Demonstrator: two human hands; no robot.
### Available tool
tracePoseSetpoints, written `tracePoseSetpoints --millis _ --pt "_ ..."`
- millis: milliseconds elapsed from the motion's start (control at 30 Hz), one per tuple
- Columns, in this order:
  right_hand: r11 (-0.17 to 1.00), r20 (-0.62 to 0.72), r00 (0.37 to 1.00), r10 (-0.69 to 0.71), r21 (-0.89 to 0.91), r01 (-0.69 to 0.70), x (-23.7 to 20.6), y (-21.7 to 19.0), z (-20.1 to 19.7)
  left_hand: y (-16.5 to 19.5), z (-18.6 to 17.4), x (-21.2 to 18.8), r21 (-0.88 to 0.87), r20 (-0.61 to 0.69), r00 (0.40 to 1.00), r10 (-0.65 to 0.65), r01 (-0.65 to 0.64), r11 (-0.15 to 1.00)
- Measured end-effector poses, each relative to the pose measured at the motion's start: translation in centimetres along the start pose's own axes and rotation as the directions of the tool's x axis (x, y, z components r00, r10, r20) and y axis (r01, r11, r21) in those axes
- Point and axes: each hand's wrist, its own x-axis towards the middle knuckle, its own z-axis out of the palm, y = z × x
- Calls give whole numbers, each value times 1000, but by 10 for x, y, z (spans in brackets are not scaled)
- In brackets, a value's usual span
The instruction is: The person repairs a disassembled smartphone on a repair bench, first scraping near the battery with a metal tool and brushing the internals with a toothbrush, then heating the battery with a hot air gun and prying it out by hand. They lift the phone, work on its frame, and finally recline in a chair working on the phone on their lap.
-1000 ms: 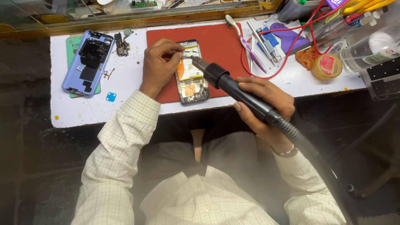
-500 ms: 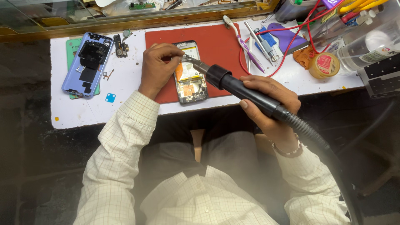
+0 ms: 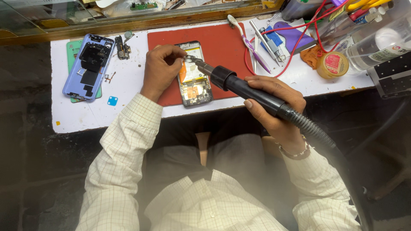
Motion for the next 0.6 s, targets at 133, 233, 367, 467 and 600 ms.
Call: tracePoseSetpoints --millis 133,233,367,467,600 --pt "1000 -19 1000 8 5 -8 1 -1 -1 0 0 0 -28 11 999 -33 33 999" --pt "1000 -15 1000 4 12 -4 -1 -2 -2 0 0 1 -33 20 999 -25 26 999" --pt "999 -40 999 -9 -36 8 1 -3 -3 0 0 1 -43 9 1000 -1 2 999" --pt "998 -62 998 25 -62 -28 2 -5 -7 0 0 1 -27 11 1000 -6 6 1000" --pt "998 -48 998 51 -33 -52 2 -5 -5 2 0 0 -53 12 1000 -14 15 999"
